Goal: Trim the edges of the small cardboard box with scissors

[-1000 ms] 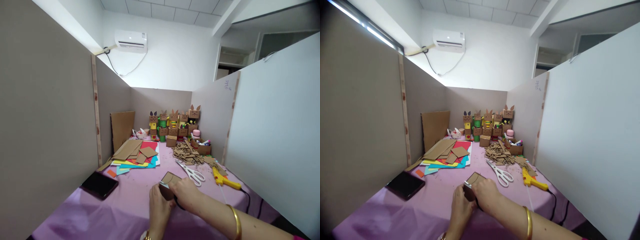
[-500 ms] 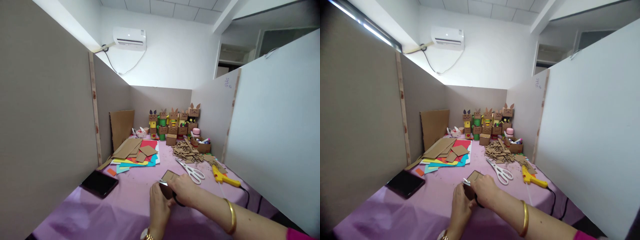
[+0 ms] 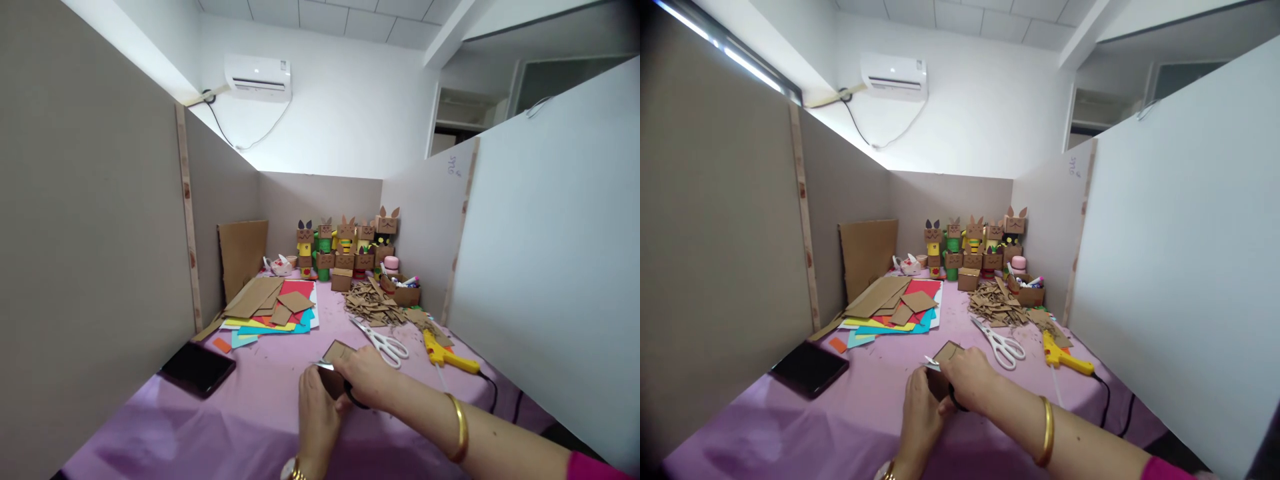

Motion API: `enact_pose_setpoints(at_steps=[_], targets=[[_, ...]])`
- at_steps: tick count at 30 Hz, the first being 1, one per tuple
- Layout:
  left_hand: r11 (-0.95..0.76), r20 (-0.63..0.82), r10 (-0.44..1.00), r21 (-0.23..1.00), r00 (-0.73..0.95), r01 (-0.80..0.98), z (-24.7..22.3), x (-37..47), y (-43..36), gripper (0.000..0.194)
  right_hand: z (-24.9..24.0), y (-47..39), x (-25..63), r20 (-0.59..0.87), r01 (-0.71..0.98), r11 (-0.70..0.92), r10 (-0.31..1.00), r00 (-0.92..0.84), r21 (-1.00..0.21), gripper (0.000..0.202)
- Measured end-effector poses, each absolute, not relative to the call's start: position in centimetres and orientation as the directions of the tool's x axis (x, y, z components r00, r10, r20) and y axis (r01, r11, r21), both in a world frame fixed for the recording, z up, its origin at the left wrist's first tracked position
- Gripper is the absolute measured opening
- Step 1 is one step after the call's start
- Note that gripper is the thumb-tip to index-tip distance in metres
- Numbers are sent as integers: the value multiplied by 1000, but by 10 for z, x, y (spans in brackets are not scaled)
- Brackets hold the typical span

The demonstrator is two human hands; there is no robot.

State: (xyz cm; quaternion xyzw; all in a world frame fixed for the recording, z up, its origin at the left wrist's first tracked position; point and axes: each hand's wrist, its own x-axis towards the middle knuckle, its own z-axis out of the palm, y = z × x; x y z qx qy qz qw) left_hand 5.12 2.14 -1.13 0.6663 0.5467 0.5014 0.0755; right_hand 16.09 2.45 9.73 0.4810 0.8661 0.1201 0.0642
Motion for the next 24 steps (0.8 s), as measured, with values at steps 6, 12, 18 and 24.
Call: enact_pose_setpoints(at_steps=[6,12,18,24], targets=[[-378,577,811,644,-99,665,-9,52,21,27,101,23,158,17,819,508,847,-531,266,48],[-351,570,812,647,-124,677,-11,52,24,25,101,22,157,29,830,487,858,-513,273,41],[-345,571,811,641,-126,686,-11,53,23,25,99,24,159,29,821,498,850,-526,281,33],[-369,576,813,629,-91,684,-9,52,23,27,96,29,158,4,810,514,844,-536,283,52]])
